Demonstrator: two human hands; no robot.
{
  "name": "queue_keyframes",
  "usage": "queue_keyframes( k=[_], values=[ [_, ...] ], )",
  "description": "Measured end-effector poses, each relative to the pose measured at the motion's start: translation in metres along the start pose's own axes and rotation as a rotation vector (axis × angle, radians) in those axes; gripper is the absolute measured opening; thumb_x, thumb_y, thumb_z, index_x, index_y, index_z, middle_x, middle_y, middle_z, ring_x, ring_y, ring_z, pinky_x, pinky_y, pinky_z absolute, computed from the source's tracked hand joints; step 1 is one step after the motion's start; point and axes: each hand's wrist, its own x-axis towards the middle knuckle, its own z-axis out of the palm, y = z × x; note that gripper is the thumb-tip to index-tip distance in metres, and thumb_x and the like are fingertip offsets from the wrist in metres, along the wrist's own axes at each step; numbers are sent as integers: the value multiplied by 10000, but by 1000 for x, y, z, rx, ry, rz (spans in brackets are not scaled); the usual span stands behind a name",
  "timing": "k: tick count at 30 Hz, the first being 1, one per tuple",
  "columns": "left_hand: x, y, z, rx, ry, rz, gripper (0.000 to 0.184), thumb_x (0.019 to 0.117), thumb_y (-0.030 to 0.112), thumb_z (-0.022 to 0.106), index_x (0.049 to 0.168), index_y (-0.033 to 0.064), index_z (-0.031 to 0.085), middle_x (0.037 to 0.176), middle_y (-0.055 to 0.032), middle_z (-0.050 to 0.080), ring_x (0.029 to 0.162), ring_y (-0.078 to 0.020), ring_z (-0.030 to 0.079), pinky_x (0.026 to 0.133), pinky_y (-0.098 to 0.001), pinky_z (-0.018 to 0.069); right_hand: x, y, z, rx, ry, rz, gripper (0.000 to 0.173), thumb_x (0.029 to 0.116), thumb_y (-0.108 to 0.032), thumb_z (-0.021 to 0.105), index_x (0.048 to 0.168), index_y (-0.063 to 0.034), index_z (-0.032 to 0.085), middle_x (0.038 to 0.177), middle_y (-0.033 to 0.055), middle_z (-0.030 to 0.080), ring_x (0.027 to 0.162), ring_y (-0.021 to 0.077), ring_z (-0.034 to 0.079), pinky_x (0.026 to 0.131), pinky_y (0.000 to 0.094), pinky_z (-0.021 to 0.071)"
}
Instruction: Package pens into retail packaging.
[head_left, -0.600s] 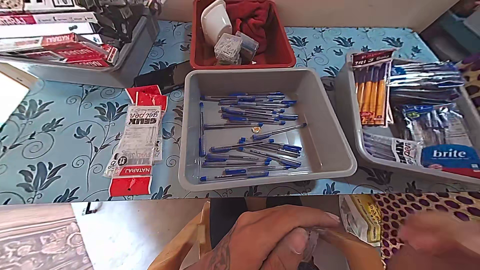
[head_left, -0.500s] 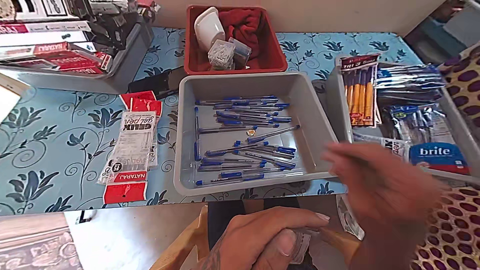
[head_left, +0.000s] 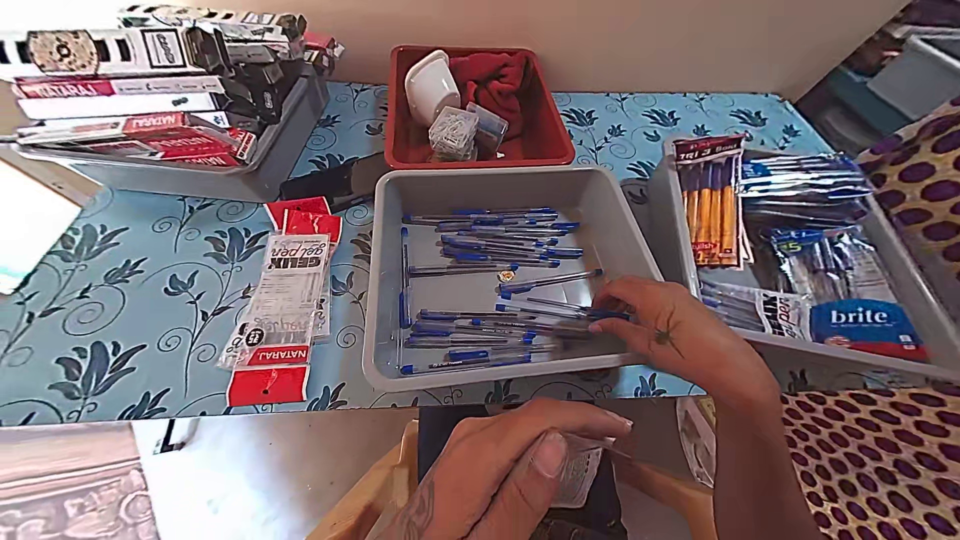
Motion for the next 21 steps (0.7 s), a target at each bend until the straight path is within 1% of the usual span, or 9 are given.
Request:
queue_keyframes(
  k=[4,6,7,9,10,12,14,17,21],
  values=[
    [1,-2,0,-25,5,-11,530,1133,326,262,1241,-66,601,1216,-131,708,1160,-96,662,1033,-262,527,-1,-6,-3,-43,-65,95,170,951,-181,730,1073,-89,655,796,51,655,720,200,647,637,434,514],
    [1,-2,-1,-25,13,-8,529,1133,328,259,1247,-61,599,1221,-124,707,1164,-96,660,1035,-264,527,-2,-5,-2,-3,2,77,180,956,-167,717,1096,-74,651,766,53,645,683,190,632,612,415,500],
    [1,-3,-2,-26,24,-7,527,1133,331,259,1249,-55,599,1224,-117,706,1167,-96,659,1038,-269,528,-4,-4,-2,44,78,43,182,962,-165,696,1105,-66,641,785,39,647,687,149,629,615,365,507],
    [1,-4,-4,-20,61,-15,526,1130,345,267,1255,-37,606,1225,-90,712,1165,-93,662,1038,-276,533,-12,-5,-1,274,293,-26,249,973,-179,637,1175,-35,617,884,-7,669,759,46,642,685,248,548],
    [2,-5,-6,-16,83,-24,521,1131,342,269,1259,-35,606,1223,-82,713,1160,-96,664,1036,-282,537,-17,-8,-2,464,370,-39,297,995,-222,615,1250,-74,585,957,-64,684,831,4,671,751,204,583],
    [2,-7,-7,-36,123,-54,505,1132,320,281,1268,-48,600,1224,-83,711,1158,-113,668,1042,-302,541,-31,-21,-1,855,445,-109,378,1001,-304,633,1364,-206,588,1017,-122,713,887,12,687,811,197,589],
    [4,-8,-6,-60,138,-76,483,1133,276,282,1267,-72,590,1219,-104,703,1157,-134,668,1045,-322,543,-44,-40,8,1113,482,-203,336,980,-410,649,1288,-278,674,1014,-138,727,916,16,687,848,195,574],
    [4,-10,-2,-60,138,-96,454,1131,213,275,1257,-93,585,1211,-115,700,1166,-122,660,1049,-307,534,-60,-69,24,1325,461,-333,224,997,-338,640,1184,-232,701,1032,-68,757,1002,85,722,924,243,585],
    [3,-10,6,33,151,-90,422,1127,185,294,1252,-76,602,1189,-65,708,1138,-32,643,1021,-228,519,-67,-92,23,1173,482,-410,198,1004,-267,653,1195,-214,658,1094,-63,767,1046,72,721,937,209,576]
  ],
)
